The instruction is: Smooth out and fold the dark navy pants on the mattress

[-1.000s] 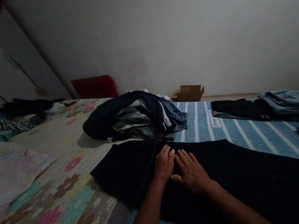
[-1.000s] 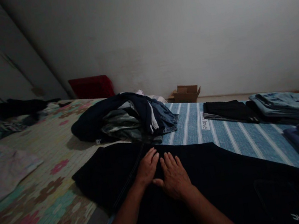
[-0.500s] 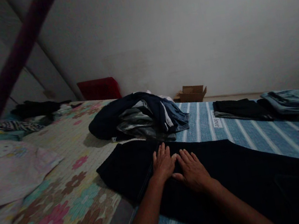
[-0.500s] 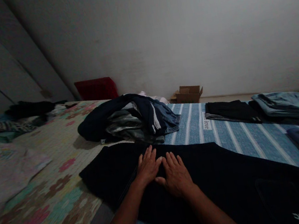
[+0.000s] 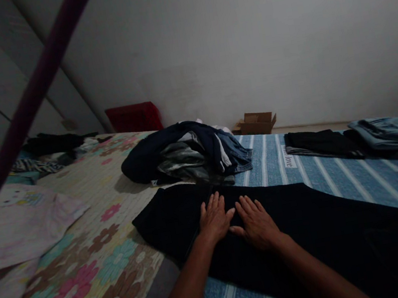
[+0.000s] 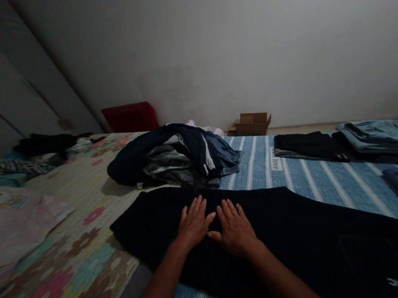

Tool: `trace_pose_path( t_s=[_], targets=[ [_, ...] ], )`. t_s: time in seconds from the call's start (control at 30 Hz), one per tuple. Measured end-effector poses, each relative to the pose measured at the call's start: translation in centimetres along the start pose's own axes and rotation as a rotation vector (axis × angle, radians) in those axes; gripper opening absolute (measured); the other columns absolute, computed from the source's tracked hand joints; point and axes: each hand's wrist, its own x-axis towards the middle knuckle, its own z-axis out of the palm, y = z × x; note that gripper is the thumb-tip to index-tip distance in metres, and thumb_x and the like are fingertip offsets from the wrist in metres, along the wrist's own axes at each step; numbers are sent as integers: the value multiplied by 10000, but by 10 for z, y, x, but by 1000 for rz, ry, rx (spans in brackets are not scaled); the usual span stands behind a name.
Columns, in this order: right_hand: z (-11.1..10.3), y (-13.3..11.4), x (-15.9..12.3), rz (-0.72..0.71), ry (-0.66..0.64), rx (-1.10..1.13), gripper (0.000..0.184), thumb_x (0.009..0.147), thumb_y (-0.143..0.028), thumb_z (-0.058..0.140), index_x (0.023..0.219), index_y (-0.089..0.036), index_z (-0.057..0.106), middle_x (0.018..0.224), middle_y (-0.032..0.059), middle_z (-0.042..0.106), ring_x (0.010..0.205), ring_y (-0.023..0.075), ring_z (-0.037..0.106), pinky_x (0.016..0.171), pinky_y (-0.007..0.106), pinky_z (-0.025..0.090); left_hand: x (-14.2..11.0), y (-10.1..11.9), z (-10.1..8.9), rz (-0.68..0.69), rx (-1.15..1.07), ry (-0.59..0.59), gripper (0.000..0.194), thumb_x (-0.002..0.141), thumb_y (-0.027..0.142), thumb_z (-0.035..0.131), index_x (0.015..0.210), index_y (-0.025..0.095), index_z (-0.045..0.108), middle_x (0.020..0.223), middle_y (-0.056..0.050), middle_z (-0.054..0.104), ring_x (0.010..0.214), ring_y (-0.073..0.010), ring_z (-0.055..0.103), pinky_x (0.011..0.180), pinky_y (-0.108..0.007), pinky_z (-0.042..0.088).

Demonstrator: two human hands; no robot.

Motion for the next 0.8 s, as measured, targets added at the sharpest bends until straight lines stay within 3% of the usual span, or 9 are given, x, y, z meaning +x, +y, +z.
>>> trace_pose_path(
  t_s=[0.37,0.5,0.8],
  targets=[
    [2,1,1,7,-13,-7,843,858,-681,191,1428,-63,246,1495,178,144,1382,282,69,1097,456,72,-29,-5,-8,34,12,6,591,898,470,312,1375,123,355,1491,-116,242,1384,-230,170,1105,-472,164],
    [1,1,0,1,-1,-18,829,864,-670,195,1425,-62,258,1491,180,160,1381,284,82,1096,460,76,-37,-2,-9,43,44,27,524,915,391,305,1349,112,397,1480,-121,273,1375,-232,203,1101,-460,192],
    [-4,0,1,17,-6,32,843,860,-680,217,1427,-57,248,1495,184,142,1383,280,63,1101,454,60,-52,-9,7,98,102,118,475,926,341,292,1338,143,420,1447,-106,347,1351,-223,274,1084,-459,241]
  ],
)
